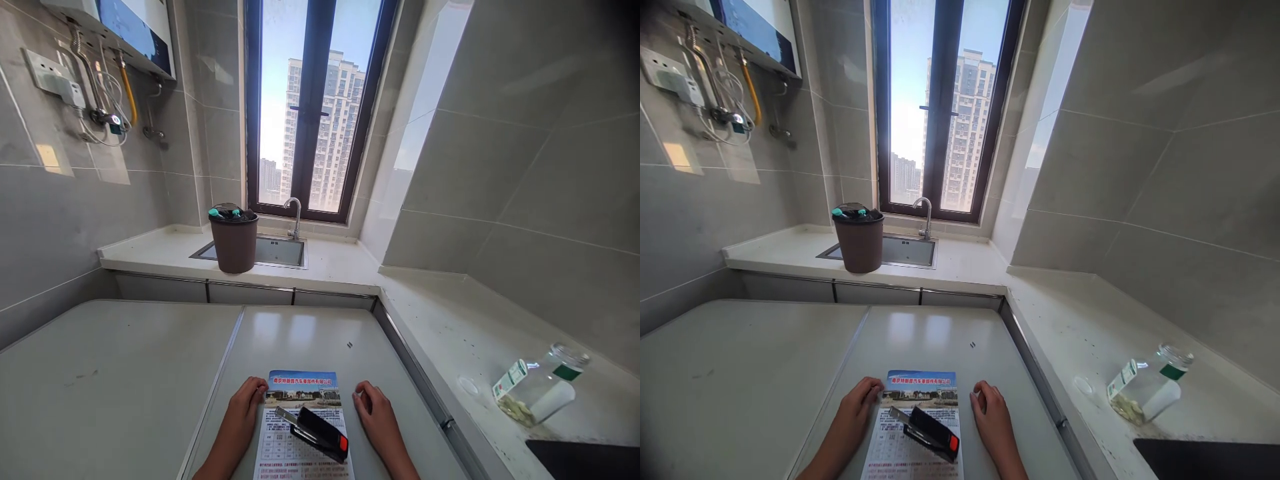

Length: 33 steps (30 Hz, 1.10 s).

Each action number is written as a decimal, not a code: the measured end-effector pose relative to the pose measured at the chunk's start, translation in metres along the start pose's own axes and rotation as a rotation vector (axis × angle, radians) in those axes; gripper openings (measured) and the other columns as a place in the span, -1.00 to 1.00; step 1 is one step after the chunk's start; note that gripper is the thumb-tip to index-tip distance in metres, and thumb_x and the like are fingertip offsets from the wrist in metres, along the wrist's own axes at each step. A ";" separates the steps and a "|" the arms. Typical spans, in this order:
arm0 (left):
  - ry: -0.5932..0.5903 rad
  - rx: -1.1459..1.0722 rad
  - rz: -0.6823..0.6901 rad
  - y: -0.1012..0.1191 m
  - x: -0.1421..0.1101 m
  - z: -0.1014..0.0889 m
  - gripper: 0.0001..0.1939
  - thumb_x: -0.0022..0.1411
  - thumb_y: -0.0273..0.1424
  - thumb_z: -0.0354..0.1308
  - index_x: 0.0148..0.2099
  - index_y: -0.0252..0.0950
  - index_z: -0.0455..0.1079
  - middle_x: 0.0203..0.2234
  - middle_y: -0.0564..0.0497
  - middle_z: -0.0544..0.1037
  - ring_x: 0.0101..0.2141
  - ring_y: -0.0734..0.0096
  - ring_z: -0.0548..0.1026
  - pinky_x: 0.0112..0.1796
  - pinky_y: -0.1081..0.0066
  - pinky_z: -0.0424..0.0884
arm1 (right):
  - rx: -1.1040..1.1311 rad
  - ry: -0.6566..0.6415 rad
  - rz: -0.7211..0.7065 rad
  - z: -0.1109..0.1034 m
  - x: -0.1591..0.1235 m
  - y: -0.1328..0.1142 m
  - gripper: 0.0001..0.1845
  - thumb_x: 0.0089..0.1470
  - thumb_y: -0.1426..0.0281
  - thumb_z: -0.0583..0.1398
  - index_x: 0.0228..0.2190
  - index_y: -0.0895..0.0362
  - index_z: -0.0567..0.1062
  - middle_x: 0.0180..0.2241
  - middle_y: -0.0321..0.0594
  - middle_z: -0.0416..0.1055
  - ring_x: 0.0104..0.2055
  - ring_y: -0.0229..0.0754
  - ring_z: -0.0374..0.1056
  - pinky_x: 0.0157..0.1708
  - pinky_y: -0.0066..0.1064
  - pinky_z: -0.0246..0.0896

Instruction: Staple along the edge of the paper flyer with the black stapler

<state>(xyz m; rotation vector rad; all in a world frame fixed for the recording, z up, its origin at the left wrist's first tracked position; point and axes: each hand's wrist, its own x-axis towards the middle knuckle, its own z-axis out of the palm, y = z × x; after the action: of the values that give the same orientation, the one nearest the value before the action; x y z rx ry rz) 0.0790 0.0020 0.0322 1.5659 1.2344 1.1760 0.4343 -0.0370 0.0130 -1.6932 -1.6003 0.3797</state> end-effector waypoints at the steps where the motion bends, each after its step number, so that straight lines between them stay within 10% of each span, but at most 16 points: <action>1: -0.027 -0.016 -0.009 0.001 -0.002 0.003 -0.66 0.31 -0.05 0.15 -0.24 -0.18 0.56 -0.35 -0.08 0.55 -0.29 0.12 0.46 -0.21 0.32 0.35 | 0.024 0.023 -0.019 0.000 -0.002 -0.002 -0.69 0.25 0.15 0.10 -0.35 0.08 0.51 -0.42 -0.19 0.45 -0.34 -0.07 0.39 -0.28 -0.33 0.26; 6: -0.118 -0.034 -0.021 -0.001 -0.006 0.005 -0.61 0.38 -0.03 0.05 -0.17 -0.19 0.54 -0.39 -0.03 0.55 -0.38 0.25 0.44 -0.32 0.39 0.33 | 0.206 0.158 -0.067 0.016 -0.025 -0.029 -0.57 0.32 0.06 0.09 -0.42 0.08 0.50 -0.43 -0.21 0.40 -0.36 -0.12 0.31 -0.32 -0.36 0.22; 10: -0.152 0.044 0.026 0.000 -0.006 0.002 -0.64 0.39 -0.06 0.05 -0.08 -0.18 0.52 -0.36 0.00 0.56 -0.40 0.28 0.45 -0.30 0.39 0.36 | 0.377 0.063 0.007 0.032 -0.038 -0.054 -0.48 0.41 0.05 -0.05 -0.42 0.07 0.46 -0.40 -0.22 0.39 -0.26 -0.11 0.33 -0.23 -0.36 0.24; 16: -0.181 0.124 0.001 -0.002 -0.013 0.009 -0.67 0.43 -0.18 0.02 0.12 -0.13 0.42 -0.19 -0.03 0.62 -0.23 0.25 0.56 -0.17 0.33 0.46 | 0.385 -0.175 -0.261 0.026 -0.042 -0.064 -0.42 0.18 -0.19 0.10 -0.10 0.02 0.49 -0.11 -0.10 0.43 -0.05 0.04 0.36 -0.03 -0.17 0.32; 20: -0.192 0.268 0.141 -0.006 -0.017 0.014 -0.74 0.46 -0.23 -0.04 -0.06 -0.17 0.45 -0.17 -0.07 0.61 -0.16 0.21 0.54 -0.11 0.26 0.46 | 0.269 -0.315 -0.260 0.026 -0.049 -0.066 -0.40 0.05 0.13 0.35 0.11 -0.02 0.41 0.13 -0.04 0.35 0.17 0.12 0.30 0.14 -0.11 0.29; 33: -0.265 0.677 0.601 -0.004 -0.013 0.026 -0.81 0.43 -0.49 0.07 -0.05 -0.17 0.48 -0.15 -0.04 0.60 -0.14 0.25 0.48 -0.20 0.29 0.26 | 0.185 -0.334 -0.268 0.027 -0.044 -0.072 -0.56 0.09 0.54 0.23 0.01 -0.01 0.45 -0.03 -0.12 0.45 0.05 -0.01 0.37 0.08 -0.15 0.35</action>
<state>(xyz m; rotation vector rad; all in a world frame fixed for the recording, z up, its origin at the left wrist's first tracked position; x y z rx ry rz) 0.1022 -0.0112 0.0198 2.6377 1.0625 0.8730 0.3565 -0.0757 0.0323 -1.3038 -1.9385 0.6775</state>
